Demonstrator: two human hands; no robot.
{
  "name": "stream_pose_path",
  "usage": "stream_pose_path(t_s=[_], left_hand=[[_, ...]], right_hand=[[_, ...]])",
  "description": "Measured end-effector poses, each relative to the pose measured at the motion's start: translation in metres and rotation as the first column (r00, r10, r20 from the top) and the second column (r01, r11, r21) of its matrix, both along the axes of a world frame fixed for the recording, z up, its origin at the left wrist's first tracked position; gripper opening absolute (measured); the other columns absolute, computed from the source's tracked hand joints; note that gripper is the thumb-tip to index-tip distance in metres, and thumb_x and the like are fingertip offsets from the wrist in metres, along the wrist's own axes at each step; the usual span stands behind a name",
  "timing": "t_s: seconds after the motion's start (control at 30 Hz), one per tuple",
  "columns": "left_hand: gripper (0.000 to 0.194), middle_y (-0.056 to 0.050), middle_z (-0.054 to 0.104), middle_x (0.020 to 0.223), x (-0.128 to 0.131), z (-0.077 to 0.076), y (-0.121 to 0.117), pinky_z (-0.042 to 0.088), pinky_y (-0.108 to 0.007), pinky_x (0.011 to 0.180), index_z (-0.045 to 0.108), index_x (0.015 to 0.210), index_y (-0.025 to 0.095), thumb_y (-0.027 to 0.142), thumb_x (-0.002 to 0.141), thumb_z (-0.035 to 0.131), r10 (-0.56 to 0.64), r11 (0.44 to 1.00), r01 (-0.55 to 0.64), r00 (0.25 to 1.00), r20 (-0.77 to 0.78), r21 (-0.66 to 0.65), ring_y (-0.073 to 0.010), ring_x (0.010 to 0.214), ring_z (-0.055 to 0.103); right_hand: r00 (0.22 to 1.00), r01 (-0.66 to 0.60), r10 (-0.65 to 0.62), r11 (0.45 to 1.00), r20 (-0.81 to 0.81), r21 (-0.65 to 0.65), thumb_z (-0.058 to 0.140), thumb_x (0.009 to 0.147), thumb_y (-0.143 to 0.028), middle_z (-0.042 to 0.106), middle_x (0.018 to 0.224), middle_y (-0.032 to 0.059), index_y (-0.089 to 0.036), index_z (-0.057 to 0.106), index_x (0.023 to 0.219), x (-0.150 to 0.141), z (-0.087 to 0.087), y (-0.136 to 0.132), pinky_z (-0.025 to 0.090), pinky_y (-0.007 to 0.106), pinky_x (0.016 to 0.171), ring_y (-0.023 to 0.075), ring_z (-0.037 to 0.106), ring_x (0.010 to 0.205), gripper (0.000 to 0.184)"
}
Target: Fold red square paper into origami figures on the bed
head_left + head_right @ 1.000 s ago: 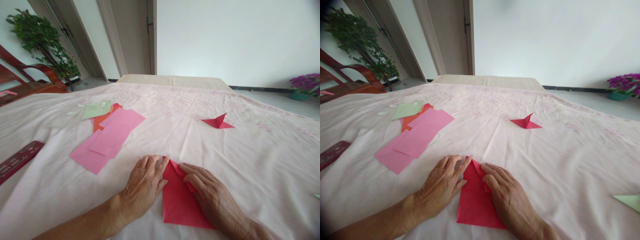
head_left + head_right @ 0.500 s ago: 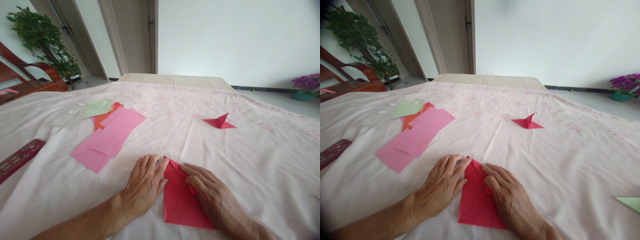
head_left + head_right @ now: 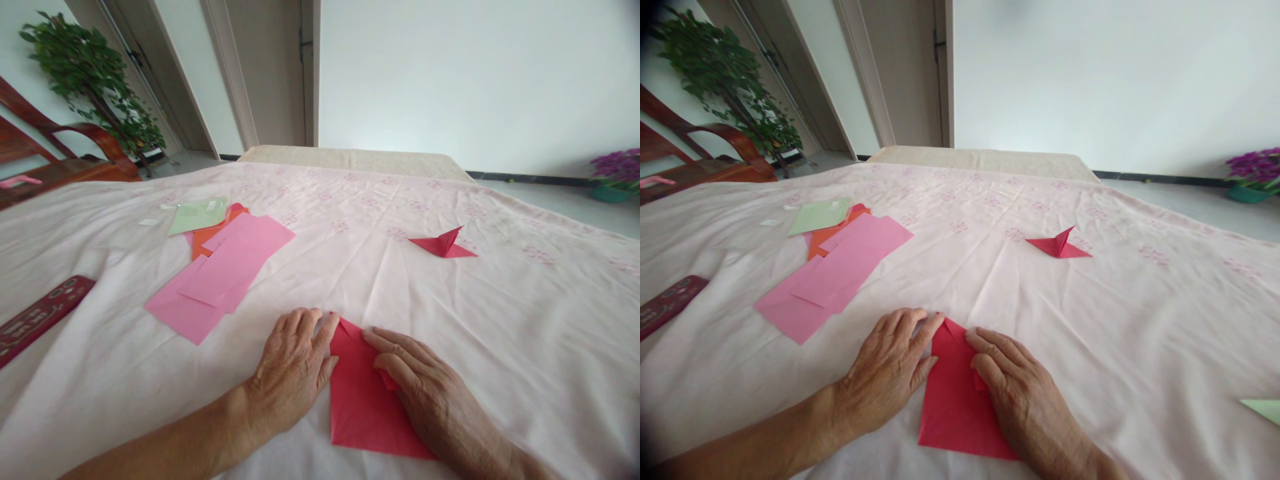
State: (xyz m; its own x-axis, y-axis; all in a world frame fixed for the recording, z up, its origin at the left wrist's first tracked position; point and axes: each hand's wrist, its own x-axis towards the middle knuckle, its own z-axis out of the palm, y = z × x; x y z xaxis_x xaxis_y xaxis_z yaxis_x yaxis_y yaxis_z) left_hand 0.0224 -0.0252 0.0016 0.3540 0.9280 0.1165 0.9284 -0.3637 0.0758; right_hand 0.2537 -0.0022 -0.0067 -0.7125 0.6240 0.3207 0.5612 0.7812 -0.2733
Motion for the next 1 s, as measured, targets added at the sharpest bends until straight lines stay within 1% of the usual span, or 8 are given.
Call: stream_pose_path(t_s=[0.27,0.43,0.6,0.67,0.73,0.8,0.9,1.0], left_hand=[[0.056,-0.011,0.05,0.127,0.001,0.002,0.0,0.041,-0.048,0.094,0.035,0.143,0.02,0.03,0.09,0.051,-0.012,1.0,0.012,1.0,0.01,-0.023,-0.029,0.11,0.046],[0.056,-0.012,0.05,0.126,0.001,0.001,0.001,0.041,-0.047,0.094,0.035,0.143,0.019,0.03,0.09,0.051,-0.013,1.0,0.013,1.0,0.005,-0.016,-0.0291,0.109,0.047],[0.052,-0.011,0.05,0.126,0.002,0.003,0.002,0.041,-0.046,0.094,0.037,0.141,0.018,0.03,0.091,0.049,-0.005,1.0,0.005,1.0,-0.001,-0.03,-0.0282,0.108,0.047],[0.05,-0.011,0.051,0.124,0.002,0.004,0.003,0.041,-0.046,0.093,0.038,0.141,0.018,0.029,0.092,0.047,-0.004,0.999,0.003,1.0,-0.026,-0.033,-0.0282,0.107,0.047],[0.049,-0.011,0.052,0.121,0.003,0.005,0.003,0.042,-0.046,0.091,0.039,0.14,0.018,0.027,0.093,0.047,-0.006,1.0,0.004,0.999,-0.053,-0.026,-0.0281,0.106,0.048],[0.047,-0.011,0.053,0.119,0.003,0.005,0.003,0.043,-0.045,0.09,0.04,0.139,0.018,0.026,0.093,0.047,-0.01,1.0,0.009,0.997,-0.07,-0.015,-0.0277,0.104,0.049],[0.046,-0.011,0.054,0.115,0.004,0.006,0.004,0.044,-0.045,0.087,0.042,0.137,0.018,0.026,0.093,0.048,-0.023,1.0,0.023,0.997,-0.08,0.003,-0.0272,0.102,0.05],[0.044,-0.011,0.055,0.113,0.005,0.007,0.006,0.045,-0.044,0.085,0.045,0.135,0.017,0.026,0.092,0.05,-0.031,0.999,0.032,0.996,-0.079,0.015,-0.0266,0.1,0.051]], right_hand=[[1.0,-0.007,0.007,1.0,0.002,0.002,0.04,0.095,-0.013,0.06,0.129,0.0123,-0.018,0.056,0.094,0.0,0.001,0.001,0.052,0.04,0.096,0.0216,0.053,0.123,0.017],[1.0,-0.005,0.005,1.0,0.006,0.005,0.041,0.095,-0.014,0.06,0.129,0.0129,-0.018,0.057,0.094,0.0,-0.001,0.001,0.051,0.039,0.097,0.0212,0.052,0.124,0.017],[1.0,-0.018,0.018,1.0,0.011,0.0,0.042,0.095,-0.015,0.06,0.129,0.0127,-0.017,0.06,0.094,0.003,-0.002,0.0,0.051,0.039,0.097,0.0217,0.053,0.123,0.018],[0.999,-0.043,0.042,0.998,0.014,0.038,0.043,0.095,-0.015,0.061,0.128,0.0122,-0.017,0.062,0.099,0.006,-0.001,0.0,0.051,0.04,0.097,0.0229,0.052,0.124,0.02],[0.998,-0.06,0.059,0.992,0.011,0.109,0.044,0.095,-0.016,0.063,0.126,0.0116,-0.016,0.064,0.107,0.011,0.0,-0.001,0.051,0.042,0.096,0.025,0.051,0.124,0.022],[0.998,-0.057,0.056,0.987,0.008,0.153,0.045,0.095,-0.016,0.064,0.124,0.0109,-0.015,0.063,0.113,0.015,0.001,-0.002,0.053,0.04,0.093,0.0249,0.054,0.121,0.026],[0.999,-0.04,0.04,0.99,0.003,0.137,0.046,0.095,-0.015,0.066,0.121,0.0103,-0.015,0.063,0.118,0.021,0.002,-0.003,0.054,0.035,0.09,0.0212,0.06,0.113,0.029],[1.0,-0.017,0.02,0.991,-0.023,0.134,0.047,0.095,-0.015,0.067,0.119,0.0103,-0.015,0.062,0.12,0.025,0.003,-0.003,0.053,0.035,0.09,0.02,0.061,0.11,0.03]])
